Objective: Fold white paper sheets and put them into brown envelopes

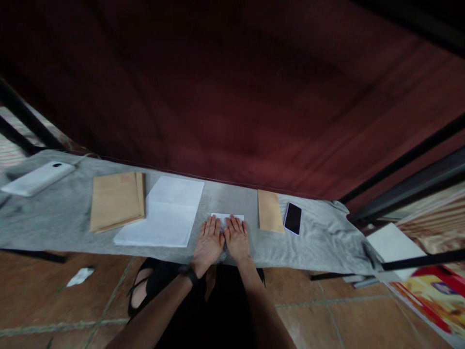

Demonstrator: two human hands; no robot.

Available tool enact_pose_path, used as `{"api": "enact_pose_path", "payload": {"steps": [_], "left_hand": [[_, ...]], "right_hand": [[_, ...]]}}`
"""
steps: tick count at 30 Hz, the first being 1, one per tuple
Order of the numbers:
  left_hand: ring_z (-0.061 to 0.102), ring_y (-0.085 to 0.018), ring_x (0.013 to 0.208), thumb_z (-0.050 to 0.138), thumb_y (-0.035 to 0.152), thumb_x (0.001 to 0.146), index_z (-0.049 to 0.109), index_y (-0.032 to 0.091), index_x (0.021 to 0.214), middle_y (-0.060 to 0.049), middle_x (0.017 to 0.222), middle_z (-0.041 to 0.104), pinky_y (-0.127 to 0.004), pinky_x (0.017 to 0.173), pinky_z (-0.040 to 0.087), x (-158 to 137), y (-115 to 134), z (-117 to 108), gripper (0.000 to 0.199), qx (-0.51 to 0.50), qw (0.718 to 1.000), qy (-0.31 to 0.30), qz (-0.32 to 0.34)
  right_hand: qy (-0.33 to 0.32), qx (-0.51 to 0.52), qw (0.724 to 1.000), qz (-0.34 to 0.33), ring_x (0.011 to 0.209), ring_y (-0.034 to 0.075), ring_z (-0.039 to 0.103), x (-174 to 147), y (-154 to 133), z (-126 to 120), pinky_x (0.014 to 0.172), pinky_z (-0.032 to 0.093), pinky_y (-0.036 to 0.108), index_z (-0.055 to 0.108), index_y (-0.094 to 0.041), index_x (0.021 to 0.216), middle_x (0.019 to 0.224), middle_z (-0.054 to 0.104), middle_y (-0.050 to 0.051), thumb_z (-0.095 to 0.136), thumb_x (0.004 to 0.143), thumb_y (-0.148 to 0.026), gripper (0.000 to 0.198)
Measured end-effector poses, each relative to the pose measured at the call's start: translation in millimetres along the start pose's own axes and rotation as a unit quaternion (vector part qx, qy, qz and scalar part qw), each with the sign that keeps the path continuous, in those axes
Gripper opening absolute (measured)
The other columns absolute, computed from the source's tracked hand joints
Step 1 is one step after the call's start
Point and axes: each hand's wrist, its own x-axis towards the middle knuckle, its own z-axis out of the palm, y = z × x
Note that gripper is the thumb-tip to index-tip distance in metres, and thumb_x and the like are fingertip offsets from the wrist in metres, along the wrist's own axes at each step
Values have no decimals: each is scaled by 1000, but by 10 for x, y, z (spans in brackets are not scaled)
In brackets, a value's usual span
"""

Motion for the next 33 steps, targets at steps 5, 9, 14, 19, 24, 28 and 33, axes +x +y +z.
{"api": "enact_pose_path", "payload": {"steps": [5,9,14,19,24,28,33], "left_hand": [[30,-27,150,31,25,95,46,5,146,-17,155,43,-48,124,22,55,30,-29,57,-14,1000,5,26],[32,-25,149,31,24,96,48,10,147,-13,155,46,-47,124,21,120,37,-25,56,-30,998,-11,54],[31,-24,150,35,24,95,49,16,147,-10,156,44,-48,124,20,136,-1,11,55,-33,998,-10,52],[32,-25,149,34,24,95,50,14,145,-12,158,40,-48,123,21,130,-12,9,53,-25,999,-12,41],[30,-26,150,34,25,94,47,9,147,-15,156,42,-49,123,20,141,-12,44,57,-22,1000,6,8],[30,-25,150,33,25,93,41,7,150,-16,155,43,-48,124,20,138,-6,78,60,-16,1000,12,-6],[32,-27,149,31,25,93,41,2,148,-20,155,42,-47,123,21,121,10,77,61,-2,999,20,-33]], "right_hand": [[9,-2,1000,3,145,20,38,4,-10,-27,121,23,45,49,-24,147,154,47,5,31,107,-30,44],[10,4,1000,21,145,19,39,17,-10,-29,120,25,42,51,-21,146,153,48,7,29,107,-27,45],[15,6,1000,24,145,20,39,19,-9,2,120,25,44,50,-19,146,153,47,8,30,107,-29,46],[30,-5,999,34,145,22,39,4,-6,30,119,26,47,49,-20,147,153,47,10,32,106,-28,45],[68,-8,996,64,143,27,41,-8,3,56,117,27,50,52,-15,145,151,50,14,31,105,-28,46],[90,-8,992,92,141,30,44,-23,11,67,116,29,53,52,-13,144,149,51,17,31,105,-28,47],[120,2,986,113,137,32,47,-40,9,72,114,30,55,53,-12,143,147,53,18,30,105,-29,48]]}}
